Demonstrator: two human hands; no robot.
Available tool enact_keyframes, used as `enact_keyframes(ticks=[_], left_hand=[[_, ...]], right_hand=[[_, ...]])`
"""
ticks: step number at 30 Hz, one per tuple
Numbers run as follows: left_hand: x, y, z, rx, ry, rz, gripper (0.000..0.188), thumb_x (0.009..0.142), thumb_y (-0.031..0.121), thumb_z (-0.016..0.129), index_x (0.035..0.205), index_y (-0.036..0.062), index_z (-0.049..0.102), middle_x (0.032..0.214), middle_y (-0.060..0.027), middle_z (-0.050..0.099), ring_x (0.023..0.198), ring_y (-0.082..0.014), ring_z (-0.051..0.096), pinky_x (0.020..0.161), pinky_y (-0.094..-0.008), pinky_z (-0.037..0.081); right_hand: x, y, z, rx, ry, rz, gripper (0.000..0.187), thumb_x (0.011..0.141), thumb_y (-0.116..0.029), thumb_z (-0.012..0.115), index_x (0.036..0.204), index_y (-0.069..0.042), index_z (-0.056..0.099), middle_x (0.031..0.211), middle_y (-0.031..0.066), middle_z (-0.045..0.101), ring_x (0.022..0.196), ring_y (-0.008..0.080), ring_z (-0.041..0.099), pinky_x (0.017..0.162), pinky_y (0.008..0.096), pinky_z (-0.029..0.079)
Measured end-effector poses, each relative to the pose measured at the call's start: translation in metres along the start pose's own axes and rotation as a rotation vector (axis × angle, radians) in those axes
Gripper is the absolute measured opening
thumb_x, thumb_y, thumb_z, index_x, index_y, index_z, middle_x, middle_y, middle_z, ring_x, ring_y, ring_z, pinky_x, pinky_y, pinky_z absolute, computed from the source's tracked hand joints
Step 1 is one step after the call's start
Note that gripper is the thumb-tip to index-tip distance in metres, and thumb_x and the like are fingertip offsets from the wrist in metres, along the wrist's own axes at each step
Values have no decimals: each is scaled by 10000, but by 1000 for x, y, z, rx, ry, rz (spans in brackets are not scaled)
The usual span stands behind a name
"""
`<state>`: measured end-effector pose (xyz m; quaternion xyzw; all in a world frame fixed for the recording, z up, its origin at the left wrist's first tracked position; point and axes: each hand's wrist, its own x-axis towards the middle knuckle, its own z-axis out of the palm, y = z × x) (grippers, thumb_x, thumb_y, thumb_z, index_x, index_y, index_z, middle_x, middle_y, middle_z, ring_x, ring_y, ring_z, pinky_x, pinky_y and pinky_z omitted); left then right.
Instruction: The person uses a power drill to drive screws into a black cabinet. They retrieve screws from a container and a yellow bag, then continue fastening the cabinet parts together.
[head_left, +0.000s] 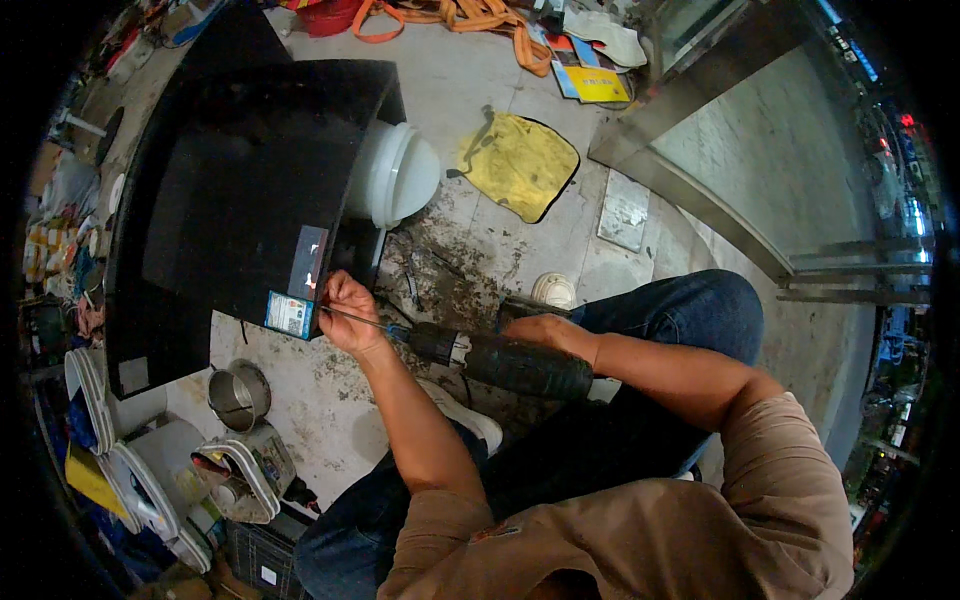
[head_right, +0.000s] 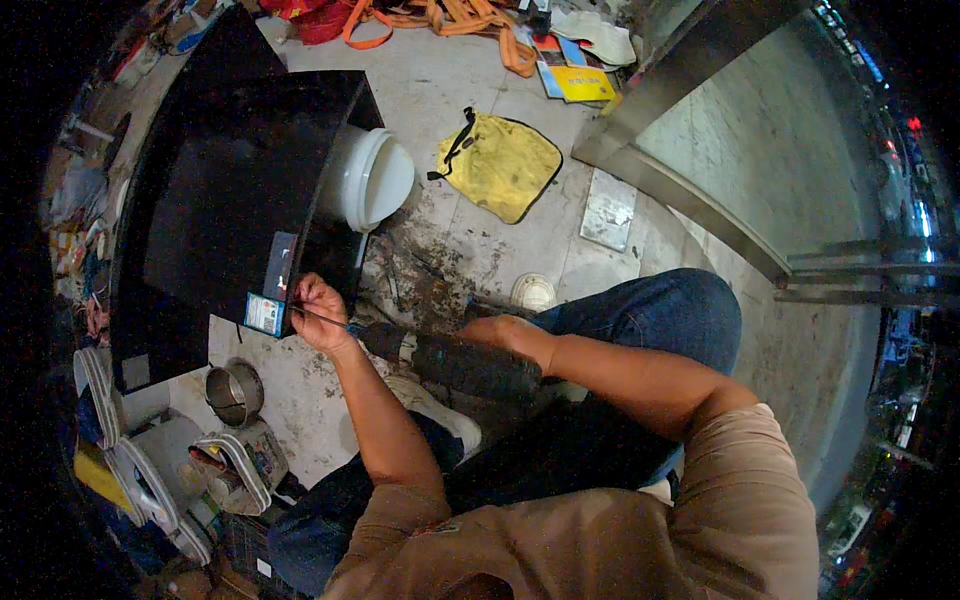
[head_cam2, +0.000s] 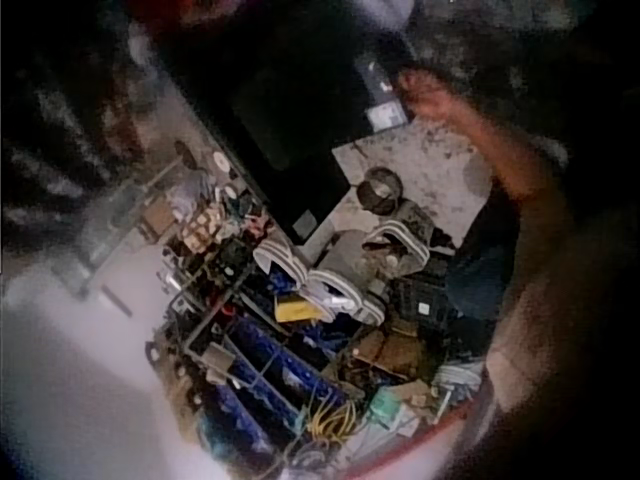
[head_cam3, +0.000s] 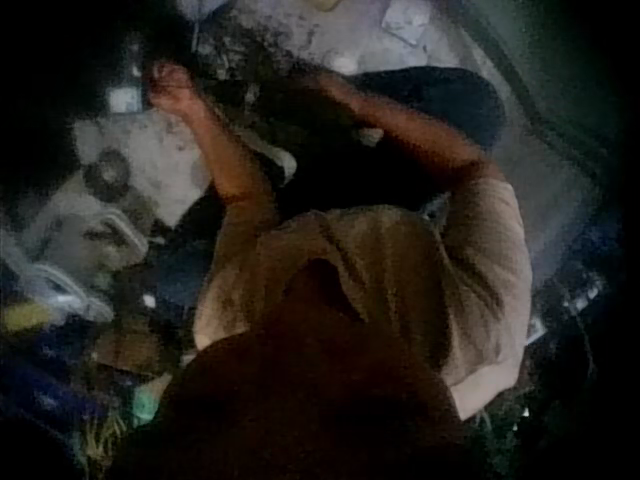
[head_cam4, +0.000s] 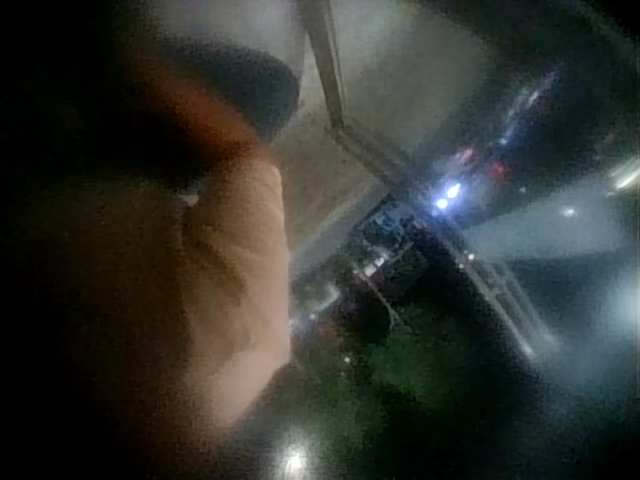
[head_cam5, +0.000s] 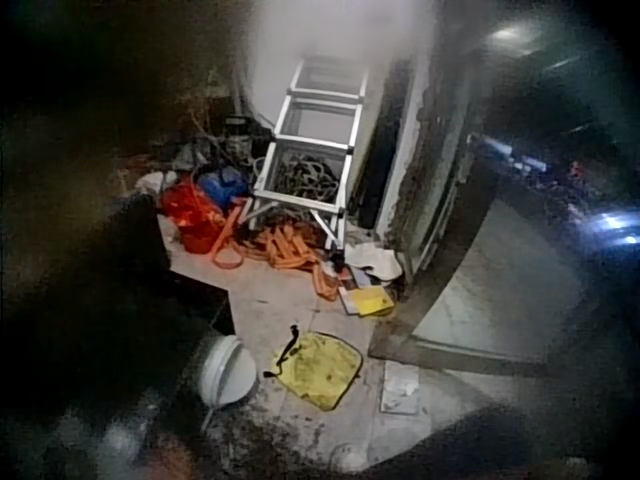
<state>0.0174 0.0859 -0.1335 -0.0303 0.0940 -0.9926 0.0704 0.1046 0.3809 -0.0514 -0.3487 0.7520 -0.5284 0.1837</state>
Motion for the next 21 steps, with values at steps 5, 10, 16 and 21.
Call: enact_keyframes(ticks=[5,10,16,21], left_hand=[[2,-6,2,-10,-74,-18,336,632,12,731,928,39,572,837,-15,424,822,-144,401,688,-257,394],[3,-5,-1,-28,-83,-1,349,632,10,744,928,31,559,837,-17,424,824,-144,408,707,-245,407],[1,2,-4,-2,-87,-77,347,695,36,719,981,25,523,864,-29,429,833,-146,416,708,-270,395],[-3,-2,-2,77,-27,-29,352,701,60,724,983,24,517,859,-36,425,835,-150,416,710,-296,384]], right_hand=[[2,3,0,20,-35,-8,382,793,-237,595,1053,42,568,984,220,592,910,382,578,793,418,465],[4,-2,-1,34,-19,23,380,795,-233,593,1046,50,564,984,228,587,911,387,575,792,420,465],[4,-3,-2,62,-18,19,402,787,-249,608,1051,51,563,981,229,587,909,392,575,785,423,465],[4,-3,-2,78,-15,12,406,787,-257,611,1048,49,565,980,230,587,910,396,576,777,425,464]])
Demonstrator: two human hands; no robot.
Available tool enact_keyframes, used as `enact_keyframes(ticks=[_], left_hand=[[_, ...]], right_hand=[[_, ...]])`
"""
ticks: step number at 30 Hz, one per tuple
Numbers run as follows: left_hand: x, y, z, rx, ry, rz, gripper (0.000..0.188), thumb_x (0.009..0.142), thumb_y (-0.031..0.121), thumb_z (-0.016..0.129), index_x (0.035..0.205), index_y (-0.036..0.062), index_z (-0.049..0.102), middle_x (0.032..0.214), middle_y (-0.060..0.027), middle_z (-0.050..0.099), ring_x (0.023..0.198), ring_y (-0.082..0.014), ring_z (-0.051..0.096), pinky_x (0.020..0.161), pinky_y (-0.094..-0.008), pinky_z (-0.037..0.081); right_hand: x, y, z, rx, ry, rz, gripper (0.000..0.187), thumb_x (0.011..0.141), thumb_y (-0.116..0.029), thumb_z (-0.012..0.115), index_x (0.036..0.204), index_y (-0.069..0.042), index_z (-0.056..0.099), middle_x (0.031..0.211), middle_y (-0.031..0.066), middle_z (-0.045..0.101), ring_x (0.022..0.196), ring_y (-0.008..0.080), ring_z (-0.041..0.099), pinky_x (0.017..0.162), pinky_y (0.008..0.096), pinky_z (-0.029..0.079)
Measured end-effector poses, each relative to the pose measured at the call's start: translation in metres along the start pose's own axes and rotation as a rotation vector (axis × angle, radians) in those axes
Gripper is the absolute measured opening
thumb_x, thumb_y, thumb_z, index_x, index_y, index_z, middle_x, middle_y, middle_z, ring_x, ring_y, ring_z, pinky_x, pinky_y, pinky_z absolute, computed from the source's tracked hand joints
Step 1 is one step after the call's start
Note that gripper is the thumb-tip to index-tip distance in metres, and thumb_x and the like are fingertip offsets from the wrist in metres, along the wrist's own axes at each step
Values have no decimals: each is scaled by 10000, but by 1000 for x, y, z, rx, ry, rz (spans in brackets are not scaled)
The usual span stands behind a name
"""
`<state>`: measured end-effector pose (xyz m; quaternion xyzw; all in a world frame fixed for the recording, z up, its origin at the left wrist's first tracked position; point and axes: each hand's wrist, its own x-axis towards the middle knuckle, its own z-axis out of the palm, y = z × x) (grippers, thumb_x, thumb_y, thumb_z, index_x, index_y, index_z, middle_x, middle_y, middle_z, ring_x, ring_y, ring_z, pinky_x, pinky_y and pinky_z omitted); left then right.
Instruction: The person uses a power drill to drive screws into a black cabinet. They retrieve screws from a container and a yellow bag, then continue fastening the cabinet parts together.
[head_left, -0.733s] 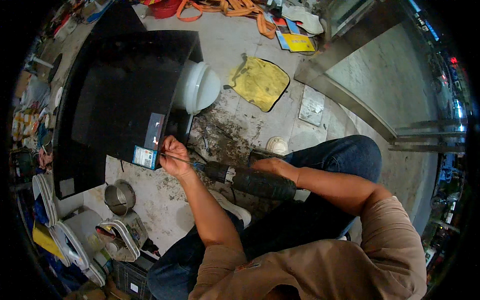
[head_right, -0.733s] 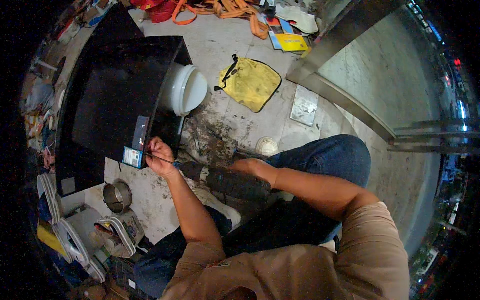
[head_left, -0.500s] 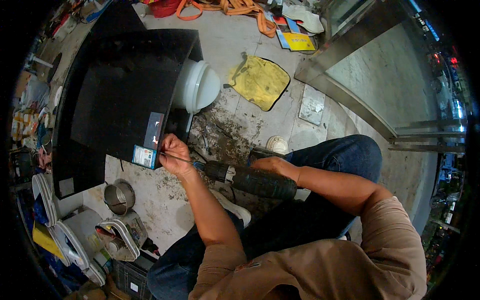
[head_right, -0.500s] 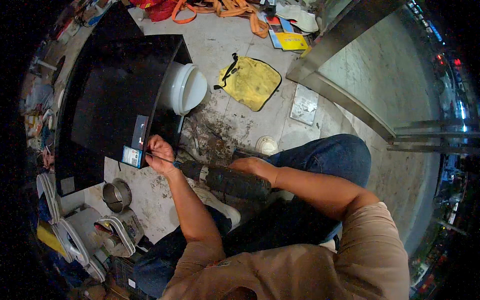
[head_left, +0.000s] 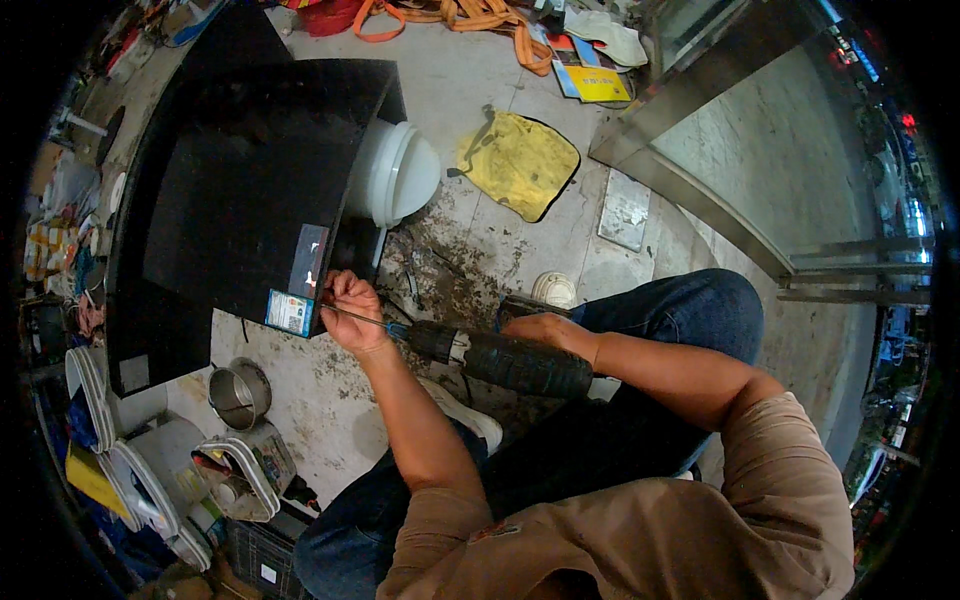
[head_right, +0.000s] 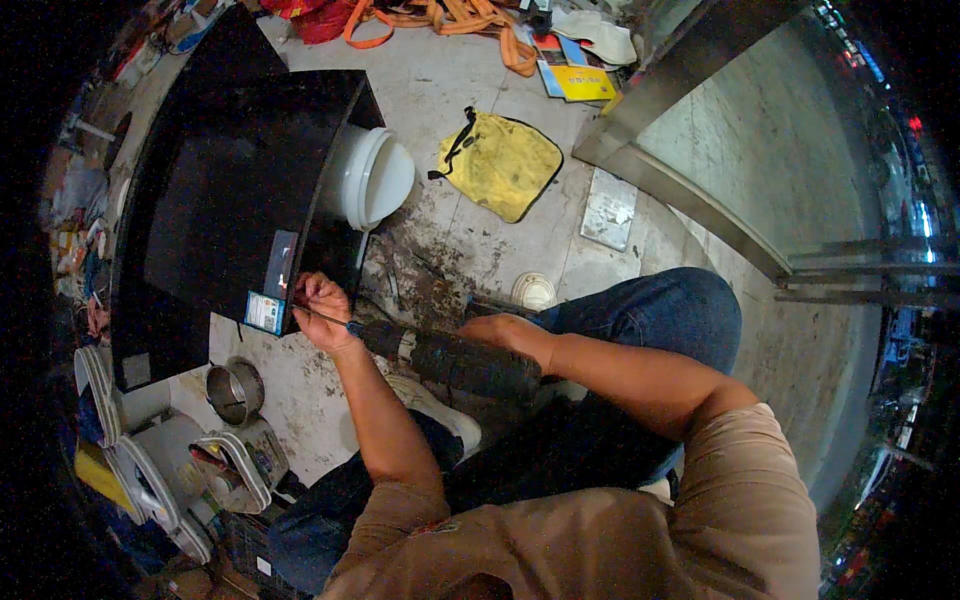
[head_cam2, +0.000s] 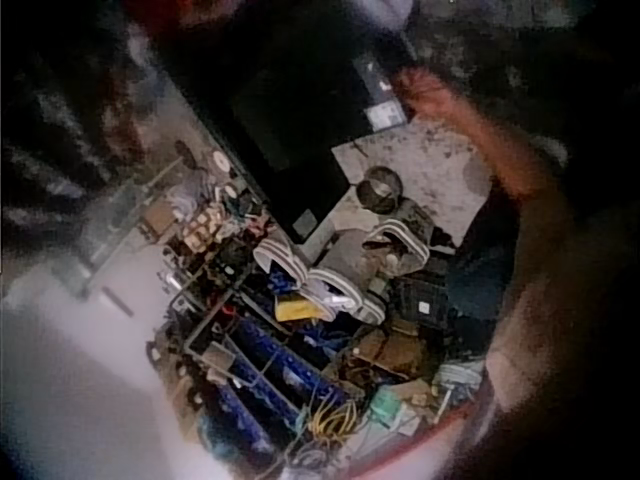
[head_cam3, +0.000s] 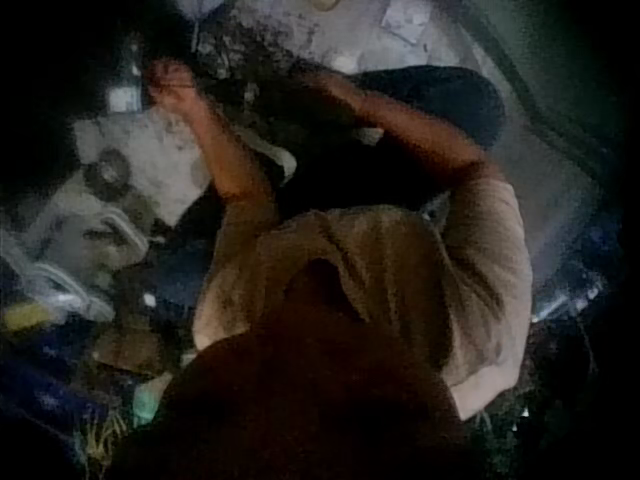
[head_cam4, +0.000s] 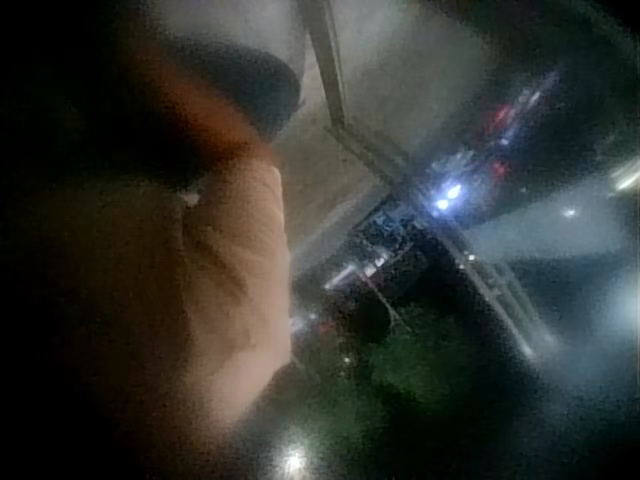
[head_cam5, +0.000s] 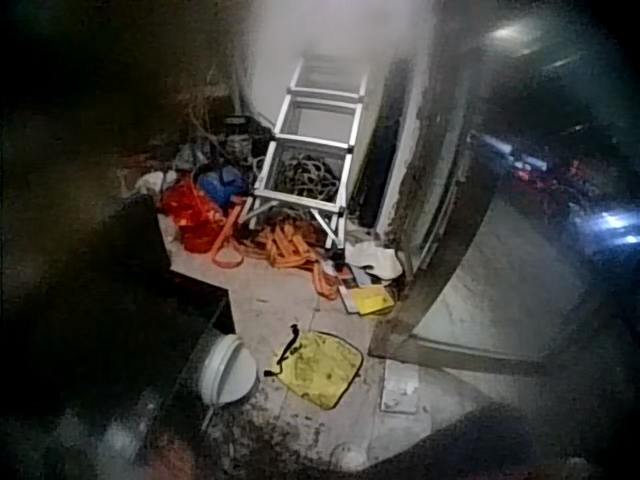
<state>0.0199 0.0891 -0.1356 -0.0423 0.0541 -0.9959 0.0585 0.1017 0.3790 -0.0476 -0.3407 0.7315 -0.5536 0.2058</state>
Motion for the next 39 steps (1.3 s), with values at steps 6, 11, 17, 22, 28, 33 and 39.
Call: enact_keyframes(ticks=[6,11,17,22,28,33,39], left_hand=[[2,2,0,17,-83,7,355,699,84,732,977,24,519,852,-35,422,835,-153,407,715,-299,375],[4,8,-7,-16,-51,-18,352,679,95,746,937,28,517,824,-33,416,832,-159,405,716,-301,368],[2,3,-2,-52,-47,-24,359,684,85,741,948,38,502,818,-28,413,817,-147,402,712,-295,366],[1,4,-2,-46,-54,-16,370,697,79,724,977,37,486,826,-29,405,814,-146,402,713,-297,366],[1,4,-1,-52,-51,-9,330,727,86,672,991,26,484,839,-41,401,813,-159,399,710,-310,366],[4,1,2,-125,-54,-28,360,707,63,668,1012,15,483,841,-41,402,813,-163,403,712,-319,375],[4,2,3,-127,-70,-49,417,670,1,701,1028,14,488,844,-38,407,815,-161,414,712,-312,386]], right_hand=[[-3,4,2,-29,17,38,386,785,-240,612,1042,45,571,984,224,593,908,393,581,778,416,468],[-1,7,3,-62,23,-48,372,787,-224,606,1042,44,572,1001,224,595,909,390,582,788,408,470],[-1,-1,0,-84,30,-30,379,788,-224,603,1049,48,567,1021,224,590,927,384,580,798,410,468],[0,-3,-1,-42,-5,49,375,790,-233,596,1038,48,568,1031,224,581,934,388,571,808,415,464],[1,1,0,-45,-28,-33,381,795,-250,588,1025,53,569,1030,232,576,934,397,565,808,429,462],[2,-5,-1,-18,-25,28,394,794,-260,596,1027,55,568,1024,236,579,931,398,567,803,430,464],[1,-5,-1,-56,12,-9,402,785,-261,609,1037,50,570,1017,234,585,932,396,571,797,427,466]])
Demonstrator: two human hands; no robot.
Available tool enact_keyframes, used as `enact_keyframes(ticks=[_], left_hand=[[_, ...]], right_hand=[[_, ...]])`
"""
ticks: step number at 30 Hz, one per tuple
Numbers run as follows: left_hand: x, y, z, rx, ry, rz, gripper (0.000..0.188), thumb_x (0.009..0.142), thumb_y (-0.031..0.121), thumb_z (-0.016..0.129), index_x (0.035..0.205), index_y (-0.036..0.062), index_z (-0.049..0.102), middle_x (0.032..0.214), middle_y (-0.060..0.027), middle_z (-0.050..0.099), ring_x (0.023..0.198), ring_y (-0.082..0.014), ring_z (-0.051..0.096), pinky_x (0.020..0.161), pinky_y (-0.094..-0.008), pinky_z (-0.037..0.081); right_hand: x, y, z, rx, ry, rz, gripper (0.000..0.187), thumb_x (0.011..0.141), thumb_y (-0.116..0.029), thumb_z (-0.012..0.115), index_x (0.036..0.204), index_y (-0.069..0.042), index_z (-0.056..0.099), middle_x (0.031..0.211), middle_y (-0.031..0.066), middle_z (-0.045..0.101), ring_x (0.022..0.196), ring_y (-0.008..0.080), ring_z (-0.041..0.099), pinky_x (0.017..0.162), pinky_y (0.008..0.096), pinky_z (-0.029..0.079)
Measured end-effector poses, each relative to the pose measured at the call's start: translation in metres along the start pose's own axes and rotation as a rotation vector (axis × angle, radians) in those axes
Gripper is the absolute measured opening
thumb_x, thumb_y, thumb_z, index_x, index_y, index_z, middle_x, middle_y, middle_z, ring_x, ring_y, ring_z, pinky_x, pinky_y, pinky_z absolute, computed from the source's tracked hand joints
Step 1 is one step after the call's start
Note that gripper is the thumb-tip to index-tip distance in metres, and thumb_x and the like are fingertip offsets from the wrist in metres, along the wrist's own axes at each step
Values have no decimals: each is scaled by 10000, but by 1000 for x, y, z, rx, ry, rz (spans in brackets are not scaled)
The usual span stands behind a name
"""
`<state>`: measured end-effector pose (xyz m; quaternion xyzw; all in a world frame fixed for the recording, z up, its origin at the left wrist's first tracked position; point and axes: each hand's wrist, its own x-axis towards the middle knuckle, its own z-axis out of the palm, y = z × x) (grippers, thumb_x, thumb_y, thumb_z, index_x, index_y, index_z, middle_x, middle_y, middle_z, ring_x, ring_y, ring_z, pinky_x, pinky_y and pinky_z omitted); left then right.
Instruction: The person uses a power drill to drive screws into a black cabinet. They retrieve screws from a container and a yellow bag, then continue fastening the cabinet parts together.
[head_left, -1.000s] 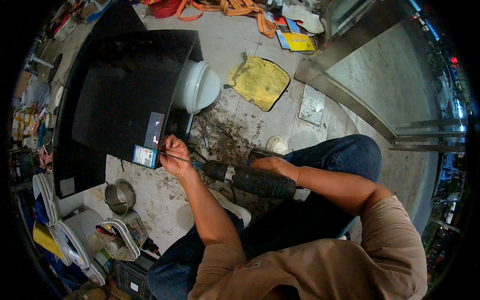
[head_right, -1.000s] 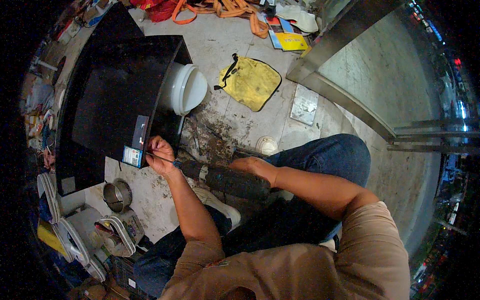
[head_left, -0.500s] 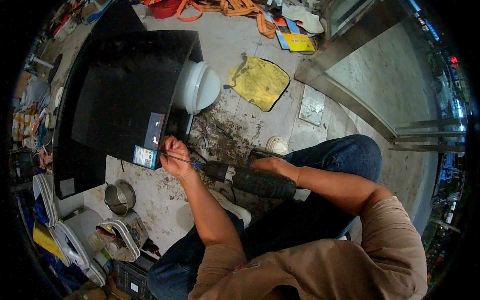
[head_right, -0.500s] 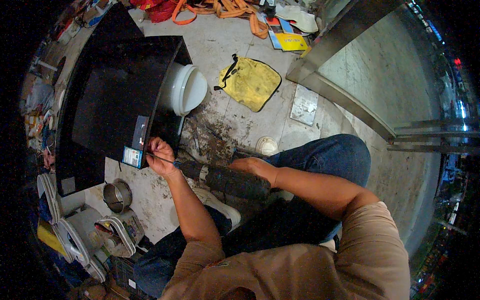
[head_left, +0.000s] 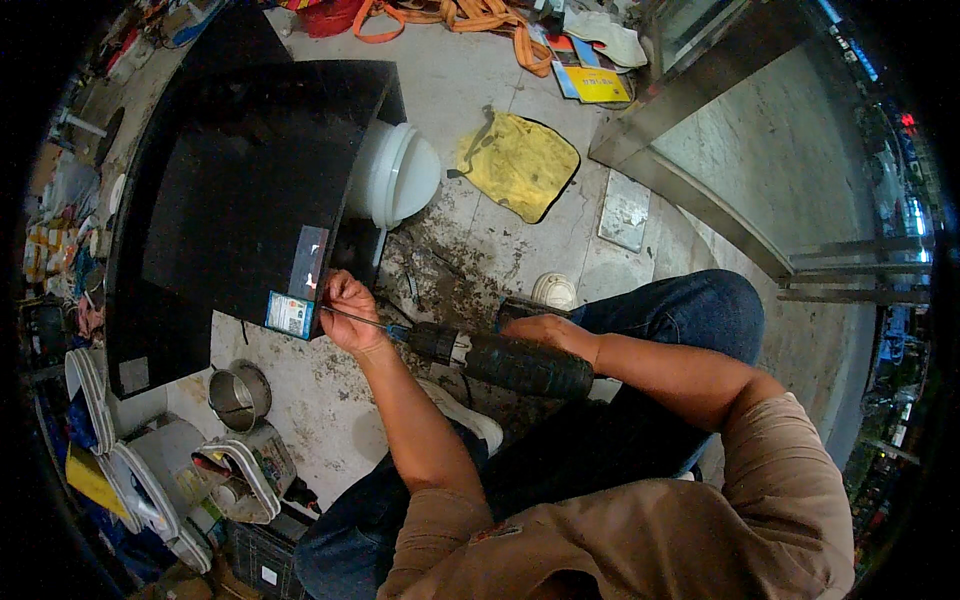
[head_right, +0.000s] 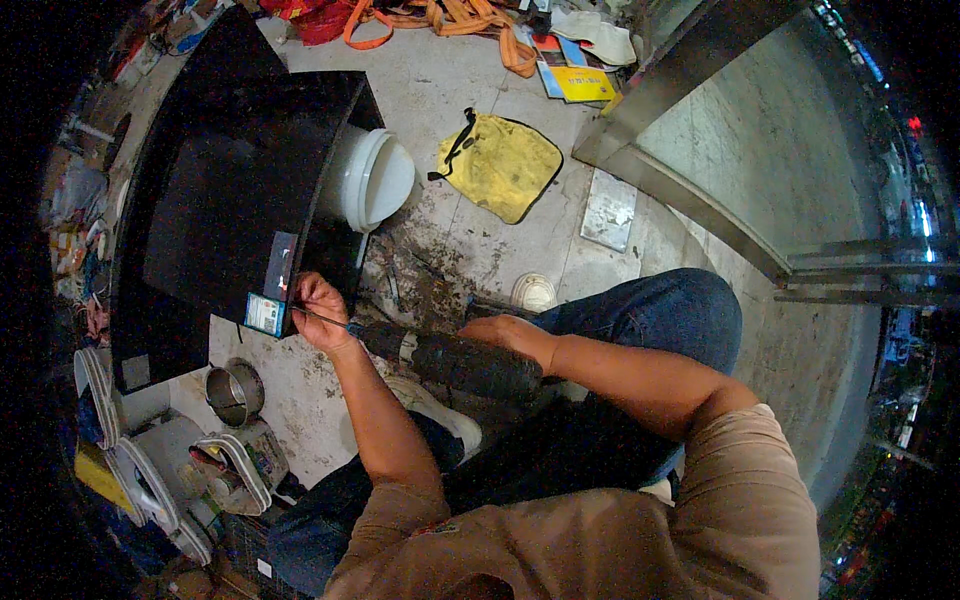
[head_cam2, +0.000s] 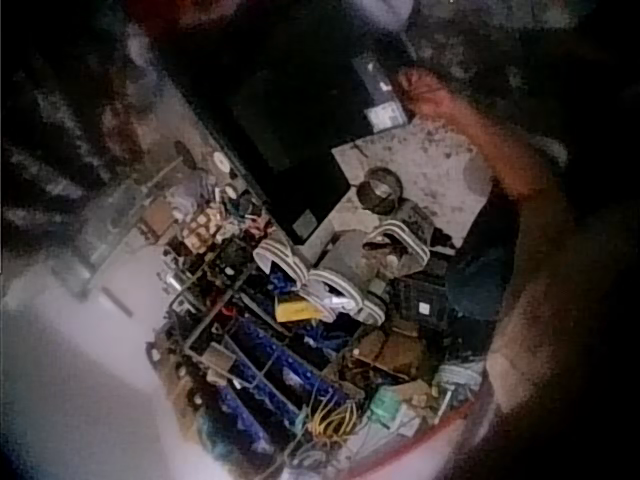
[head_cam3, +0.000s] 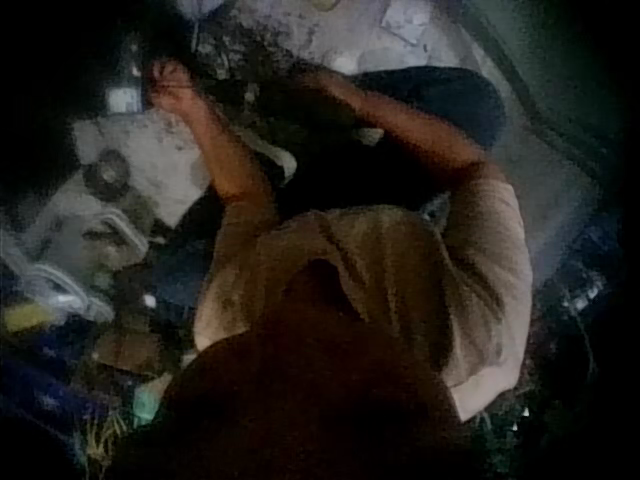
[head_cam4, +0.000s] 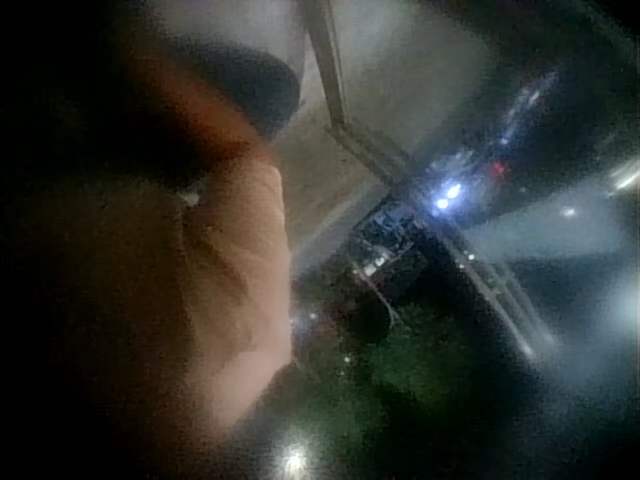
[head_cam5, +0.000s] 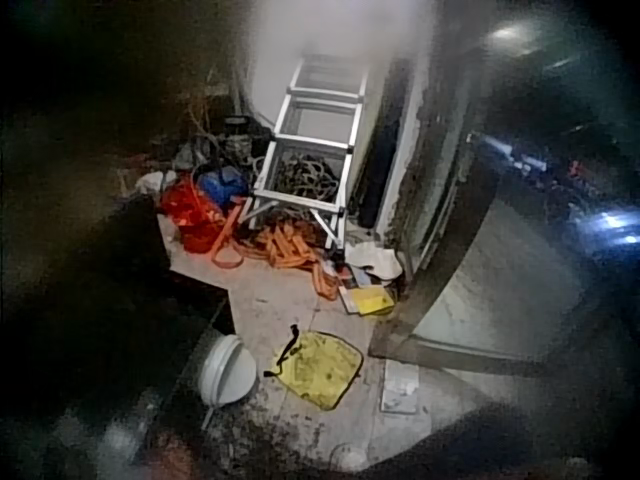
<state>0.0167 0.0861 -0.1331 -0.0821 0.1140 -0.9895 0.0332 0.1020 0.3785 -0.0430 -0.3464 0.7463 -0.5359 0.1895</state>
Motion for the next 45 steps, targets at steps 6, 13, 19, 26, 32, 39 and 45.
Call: enact_keyframes(ticks=[6,13,19,26,32,39,45], left_hand=[[-1,4,-1,90,-4,12,424,678,29,733,1028,22,494,846,-27,413,811,-149,415,707,-298,381],[-14,2,-30,67,136,64,334,718,96,725,985,47,531,864,-26,448,769,-143,430,670,-294,399],[-76,76,-167,1049,382,-219,449,828,429,627,1081,71,533,1048,-89,511,869,-213,499,732,-376,467],[-24,-86,-145,2777,800,-545,965,730,563,662,1375,-38,271,1436,-236,228,1331,-375,234,1050,-510,270],[-6,-97,-154,2918,878,-658,1046,702,535,700,1411,-29,178,1462,-246,167,1334,-389,231,1040,-558,247],[-31,-61,-146,2752,742,-275,826,749,318,715,1383,0,291,1350,-237,383,1151,-354,473,911,-500,397],[-71,-17,-108,914,983,-103,640,784,74,580,1369,48,322,1144,-153,565,907,-292,594,743,-438,484]], right_hand=[[-3,7,2,-63,5,-57,413,779,-261,612,1055,43,569,1025,221,592,942,383,576,807,423,466],[-7,3,0,-8,-26,87,438,760,-254,626,1097,19,562,1074,213,585,977,379,572,836,409,459],[10,2,15,54,-39,94,459,737,-264,637,1104,2,561,1052,207,588,963,383,573,829,407,459],[-5,15,2,95,-44,69,458,731,-238,626,1111,5,549,1020,206,586,936,387,580,794,412,471],[1,8,-8,1,-173,206,404,774,-188,575,1127,5,539,1030,197,584,946,373,581,798,412,476],[-5,14,-5,76,-105,137,362,781,-154,554,1117,-20,554,1029,175,594,952,365,582,818,412,472],[-3,8,-1,-104,-198,344,302,753,-115,618,1038,-24,580,978,157,610,915,321,600,785,351,475]])
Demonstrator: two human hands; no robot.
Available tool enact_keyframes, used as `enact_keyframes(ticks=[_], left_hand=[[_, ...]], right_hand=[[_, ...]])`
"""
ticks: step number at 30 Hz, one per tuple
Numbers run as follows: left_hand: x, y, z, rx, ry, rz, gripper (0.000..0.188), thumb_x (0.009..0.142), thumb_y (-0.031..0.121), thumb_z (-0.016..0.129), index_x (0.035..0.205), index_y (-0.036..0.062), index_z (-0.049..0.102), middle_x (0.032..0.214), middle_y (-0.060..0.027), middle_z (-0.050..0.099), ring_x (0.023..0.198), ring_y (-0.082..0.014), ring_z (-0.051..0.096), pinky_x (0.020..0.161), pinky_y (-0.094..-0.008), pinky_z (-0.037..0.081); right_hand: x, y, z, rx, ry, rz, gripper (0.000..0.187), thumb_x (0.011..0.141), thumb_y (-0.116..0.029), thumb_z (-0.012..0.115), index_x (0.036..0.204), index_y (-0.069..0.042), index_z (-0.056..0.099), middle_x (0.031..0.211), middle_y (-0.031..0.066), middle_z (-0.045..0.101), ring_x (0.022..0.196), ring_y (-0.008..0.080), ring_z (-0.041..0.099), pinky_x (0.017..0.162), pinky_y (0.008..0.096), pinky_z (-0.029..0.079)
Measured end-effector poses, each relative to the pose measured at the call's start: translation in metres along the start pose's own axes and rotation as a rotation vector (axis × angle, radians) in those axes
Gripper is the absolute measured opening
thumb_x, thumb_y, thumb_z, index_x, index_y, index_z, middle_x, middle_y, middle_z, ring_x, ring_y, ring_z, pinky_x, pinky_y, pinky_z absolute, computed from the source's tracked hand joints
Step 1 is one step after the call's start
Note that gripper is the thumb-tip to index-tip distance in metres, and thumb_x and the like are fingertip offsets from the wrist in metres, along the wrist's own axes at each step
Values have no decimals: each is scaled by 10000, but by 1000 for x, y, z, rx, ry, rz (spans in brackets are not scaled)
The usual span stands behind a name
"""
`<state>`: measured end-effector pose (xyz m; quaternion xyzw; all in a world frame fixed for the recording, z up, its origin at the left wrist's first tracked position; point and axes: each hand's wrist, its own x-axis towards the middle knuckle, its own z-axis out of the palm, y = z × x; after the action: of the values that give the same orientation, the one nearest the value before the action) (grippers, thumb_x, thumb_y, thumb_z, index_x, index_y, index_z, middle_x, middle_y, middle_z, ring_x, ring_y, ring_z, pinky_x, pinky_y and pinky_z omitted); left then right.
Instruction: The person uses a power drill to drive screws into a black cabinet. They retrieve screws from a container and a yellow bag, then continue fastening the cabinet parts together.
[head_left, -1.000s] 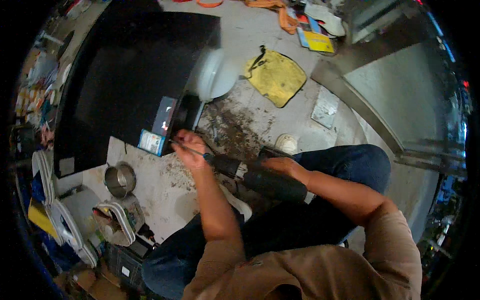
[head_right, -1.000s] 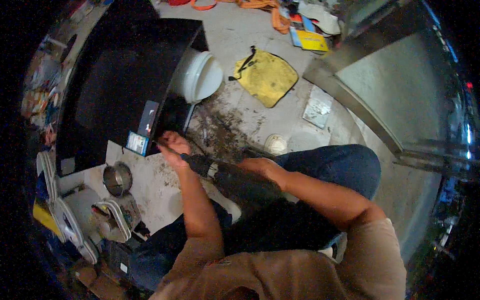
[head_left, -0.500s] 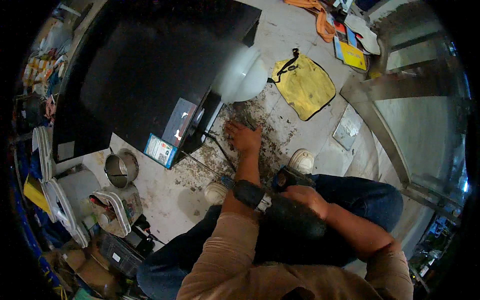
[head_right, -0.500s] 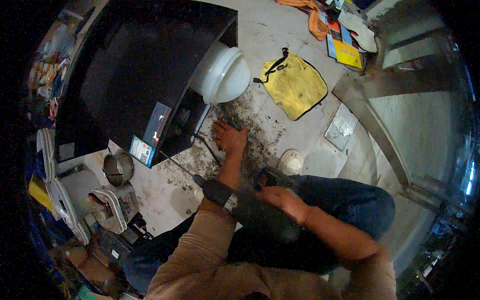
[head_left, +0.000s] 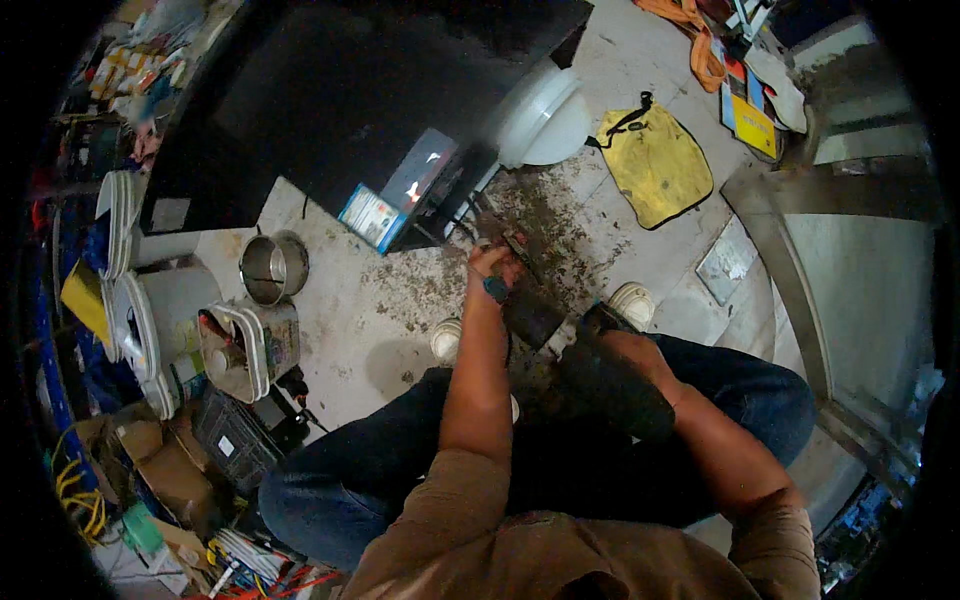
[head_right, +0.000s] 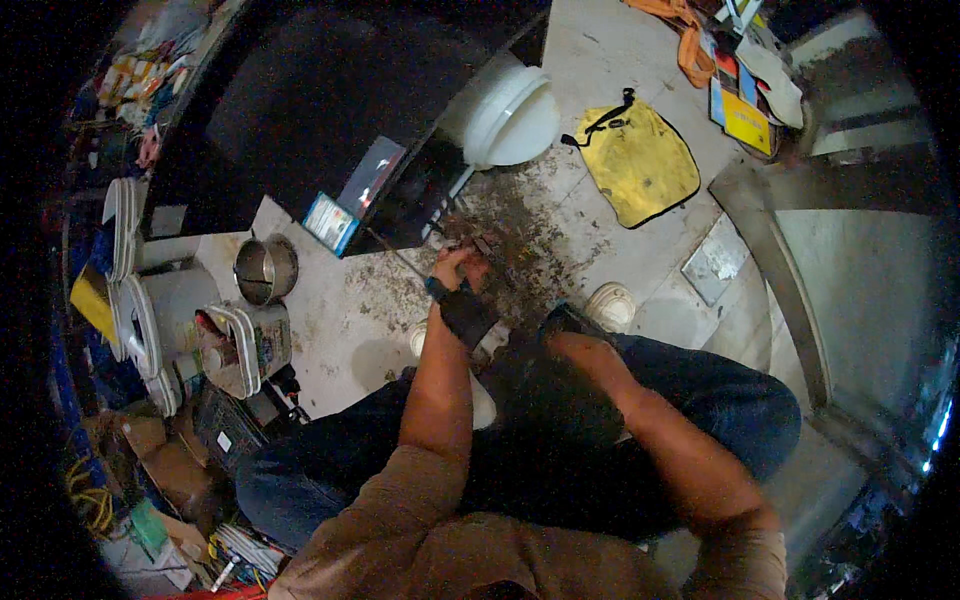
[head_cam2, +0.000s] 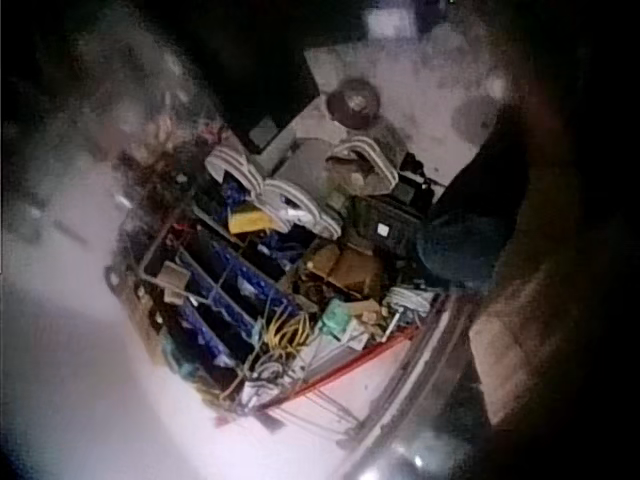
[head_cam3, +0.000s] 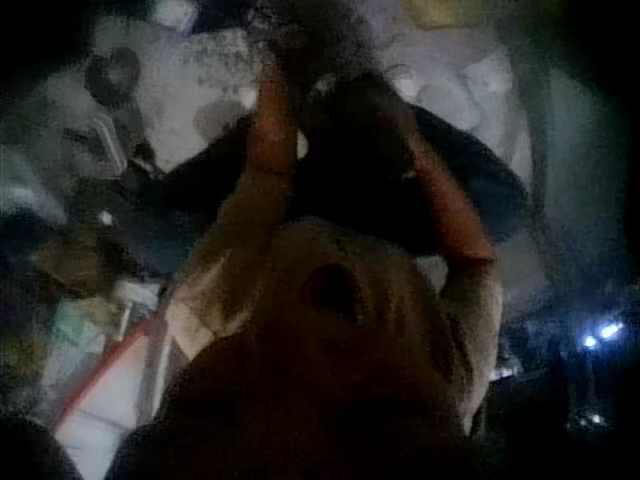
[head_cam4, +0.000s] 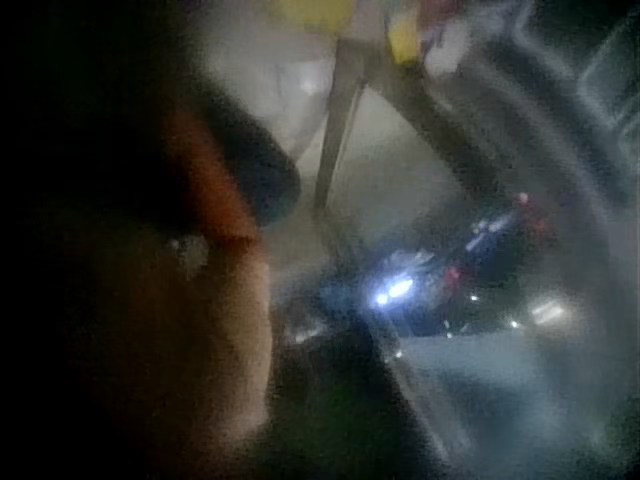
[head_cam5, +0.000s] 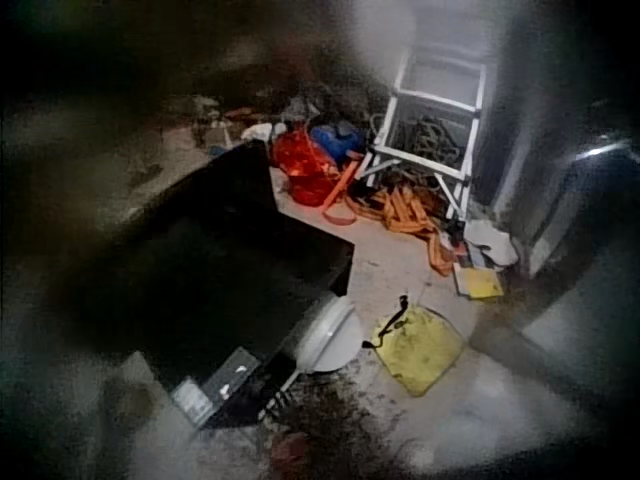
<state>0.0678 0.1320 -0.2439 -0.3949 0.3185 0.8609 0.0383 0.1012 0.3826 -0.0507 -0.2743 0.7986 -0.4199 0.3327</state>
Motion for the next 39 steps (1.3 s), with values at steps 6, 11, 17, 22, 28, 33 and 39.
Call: enact_keyframes(ticks=[6,11,17,22,28,33,39], left_hand=[[-50,45,-2,-583,-683,56,577,760,70,669,1281,100,421,1351,-138,412,1209,-281,423,802,-436,459],[-55,68,-8,-312,-626,282,584,741,84,690,1268,110,438,1311,-145,454,1185,-289,459,782,-393,470],[-59,84,1,5,-542,373,593,711,51,696,1252,56,451,1237,-155,531,1082,-290,557,800,-359,487],[-69,93,10,108,-483,431,551,702,27,695,1216,28,494,1177,-149,578,1069,-293,574,880,-374,458],[-55,92,-6,249,-414,484,631,687,76,737,1247,20,451,1141,-174,592,948,-268,621,872,-401,491],[-60,95,-8,256,-410,450,664,698,137,749,1274,28,437,1095,-149,608,947,-259,616,865,-384,487],[-65,97,0,232,-457,436,678,723,195,734,1304,39,421,1099,-143,606,1005,-249,589,892,-363,452]], right_hand=[[-5,-6,-5,228,128,-7,351,712,-99,692,1025,2,570,918,123,620,826,230,609,749,324,475],[-1,-2,-5,229,100,-51,365,692,-104,710,1011,11,574,931,117,612,829,215,605,749,309,473],[-1,6,-12,193,63,-13,364,693,-106,712,1013,2,576,940,112,610,830,209,606,751,298,477],[0,12,-12,182,68,-33,391,665,-130,730,1004,-11,577,907,113,611,814,227,612,736,307,483],[5,-4,-19,37,61,-73,412,620,-153,753,973,-25,581,883,106,606,785,255,608,708,315,488],[3,5,-15,65,77,-105,432,623,-136,755,1000,-24,576,899,97,611,801,234,609,727,303,487],[3,-15,-16,389,61,73,491,654,-91,736,1109,-16,567,979,88,620,867,188,606,814,284,474]])
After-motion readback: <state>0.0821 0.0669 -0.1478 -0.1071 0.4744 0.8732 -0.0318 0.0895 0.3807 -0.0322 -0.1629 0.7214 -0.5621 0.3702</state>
